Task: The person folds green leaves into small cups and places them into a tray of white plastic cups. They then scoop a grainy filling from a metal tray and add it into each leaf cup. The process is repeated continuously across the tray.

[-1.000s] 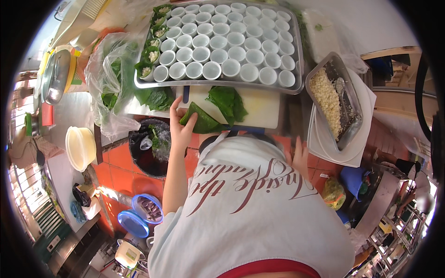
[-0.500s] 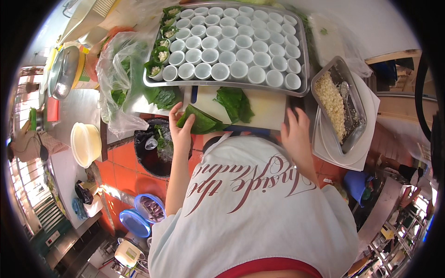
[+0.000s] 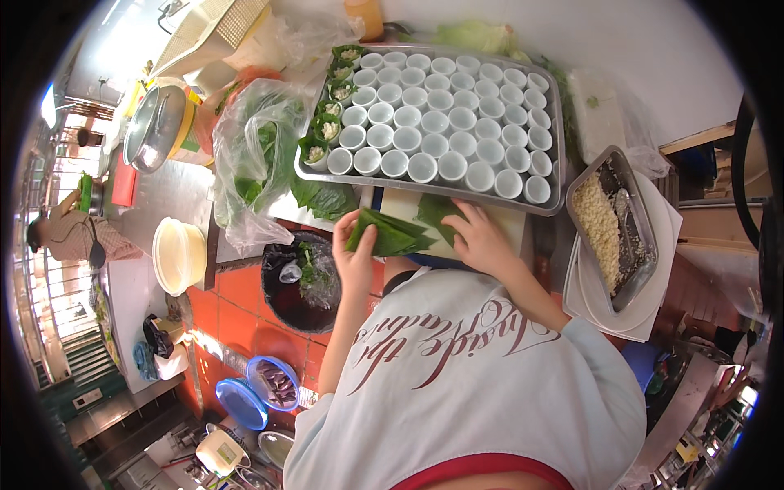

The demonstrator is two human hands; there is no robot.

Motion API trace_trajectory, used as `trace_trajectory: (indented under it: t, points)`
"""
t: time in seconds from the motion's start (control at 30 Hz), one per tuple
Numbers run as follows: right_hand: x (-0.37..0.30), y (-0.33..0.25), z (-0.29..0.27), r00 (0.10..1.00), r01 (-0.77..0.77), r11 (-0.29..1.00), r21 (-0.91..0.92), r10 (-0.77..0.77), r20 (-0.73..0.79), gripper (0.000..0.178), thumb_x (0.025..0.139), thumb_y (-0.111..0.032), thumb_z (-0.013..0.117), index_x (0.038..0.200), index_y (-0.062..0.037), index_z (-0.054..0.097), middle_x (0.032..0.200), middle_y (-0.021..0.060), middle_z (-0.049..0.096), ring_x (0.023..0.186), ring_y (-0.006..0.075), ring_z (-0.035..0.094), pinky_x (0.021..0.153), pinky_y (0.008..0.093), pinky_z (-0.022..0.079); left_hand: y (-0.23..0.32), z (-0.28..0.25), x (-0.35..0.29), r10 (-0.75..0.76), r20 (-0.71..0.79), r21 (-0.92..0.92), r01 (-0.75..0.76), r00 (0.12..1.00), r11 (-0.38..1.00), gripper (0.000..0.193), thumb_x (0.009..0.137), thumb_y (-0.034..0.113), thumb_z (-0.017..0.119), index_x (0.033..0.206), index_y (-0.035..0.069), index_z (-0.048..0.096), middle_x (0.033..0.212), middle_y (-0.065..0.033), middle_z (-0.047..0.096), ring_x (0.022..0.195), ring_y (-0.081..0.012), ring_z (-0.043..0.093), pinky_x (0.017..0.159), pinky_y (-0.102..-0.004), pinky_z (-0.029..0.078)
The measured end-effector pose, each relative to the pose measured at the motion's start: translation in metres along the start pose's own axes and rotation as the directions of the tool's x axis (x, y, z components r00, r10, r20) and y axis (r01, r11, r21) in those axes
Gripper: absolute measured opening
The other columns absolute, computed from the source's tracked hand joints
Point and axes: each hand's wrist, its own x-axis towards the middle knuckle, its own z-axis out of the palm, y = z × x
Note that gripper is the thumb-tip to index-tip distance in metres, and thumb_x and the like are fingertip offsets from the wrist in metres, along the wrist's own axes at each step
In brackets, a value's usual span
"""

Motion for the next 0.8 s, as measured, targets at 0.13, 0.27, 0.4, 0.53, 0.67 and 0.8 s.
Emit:
trace_trajectory:
  t: [0.13, 0.27, 0.4, 0.53, 0.67, 0.8]
  points:
    - [0.0, -0.001, -0.011, 0.998, -0.009, 0.995, 0.103, 0.015, -0.057, 0.027, 0.076, -0.005, 0.058, 0.103, -0.0033, 0.057, 0.118, 0.0166, 0.05, 0.108, 0.0345, 0.049, 0.089, 0.0397, 0.042, -0.028, 0.034, 0.002, 0.08, 0.002, 0.123, -0.08, 0.997, 0.989, 0.025, 0.085, 0.004, 0.062, 0.108, -0.001, 0.051, 0.095, -0.0033, 0.059, 0.087, -0.007, 0.054, 0.077, -0.0205, 0.043]
    - [-0.016, 0.002, -0.034, 0.99, -0.107, 0.982, 0.158, 0.119, -0.07, 0.024, 0.078, -0.004, 0.057, 0.101, -0.0002, 0.057, 0.108, 0.0148, 0.055, 0.1, 0.032, 0.053, 0.083, 0.0376, 0.044, -0.039, 0.042, 0.006, 0.367, 0.254, 0.607, -0.443, 0.895, 0.66, 0.016, 0.08, 0.003, 0.065, 0.095, 0.0, 0.062, 0.102, -0.0142, 0.061, 0.082, -0.0246, 0.058, 0.075, -0.0306, 0.046]
    - [-0.031, 0.0, -0.056, 0.966, -0.183, 0.944, 0.276, 0.224, -0.125, 0.023, 0.079, -0.006, 0.059, 0.101, -0.0001, 0.057, 0.102, 0.0133, 0.056, 0.096, 0.0292, 0.054, 0.08, 0.0344, 0.045, -0.029, 0.037, 0.009, 0.406, 0.28, 0.717, -0.471, 0.87, 0.514, 0.019, 0.079, 0.003, 0.067, 0.097, -0.002, 0.063, 0.104, -0.0115, 0.053, 0.083, -0.0219, 0.053, 0.072, -0.0291, 0.043]
    - [-0.031, -0.008, -0.067, 0.956, -0.107, 0.911, 0.399, 0.205, -0.211, 0.031, 0.079, -0.01, 0.064, 0.108, -0.0017, 0.058, 0.099, 0.0103, 0.057, 0.092, 0.0235, 0.056, 0.079, 0.0323, 0.046, 0.002, 0.053, 0.006, 0.107, 0.133, 0.363, -0.149, 0.985, 0.92, 0.013, 0.085, 0.002, 0.061, 0.097, -0.001, 0.06, 0.089, -0.0041, 0.06, 0.078, -0.0106, 0.055, 0.069, -0.0217, 0.043]
    - [-0.02, -0.019, -0.053, 0.926, -0.028, 0.6, 0.799, 0.318, -0.206, 0.037, 0.081, -0.012, 0.066, 0.115, -0.0031, 0.057, 0.098, 0.0051, 0.059, 0.083, 0.0143, 0.057, 0.071, 0.0271, 0.048, 0.02, 0.093, 0.004, -0.37, 0.23, 0.039, 0.372, 0.9, 0.928, 0.017, 0.084, 0.004, 0.063, 0.1, 0.003, 0.058, 0.091, -0.0013, 0.061, 0.078, -0.0062, 0.056, 0.067, -0.0203, 0.045]
    - [-0.01, -0.016, -0.059, 0.856, -0.27, 0.229, 0.935, 0.501, 0.125, 0.028, 0.084, -0.011, 0.063, 0.11, -0.0021, 0.059, 0.09, 0.0014, 0.061, 0.074, 0.0075, 0.055, 0.059, 0.0202, 0.046, 0.014, 0.115, 0.0, -0.462, 0.364, -0.083, 0.522, 0.809, 0.849, 0.016, 0.086, 0.004, 0.06, 0.101, 0.003, 0.055, 0.091, -0.0031, 0.062, 0.077, -0.0086, 0.059, 0.066, -0.0214, 0.048]
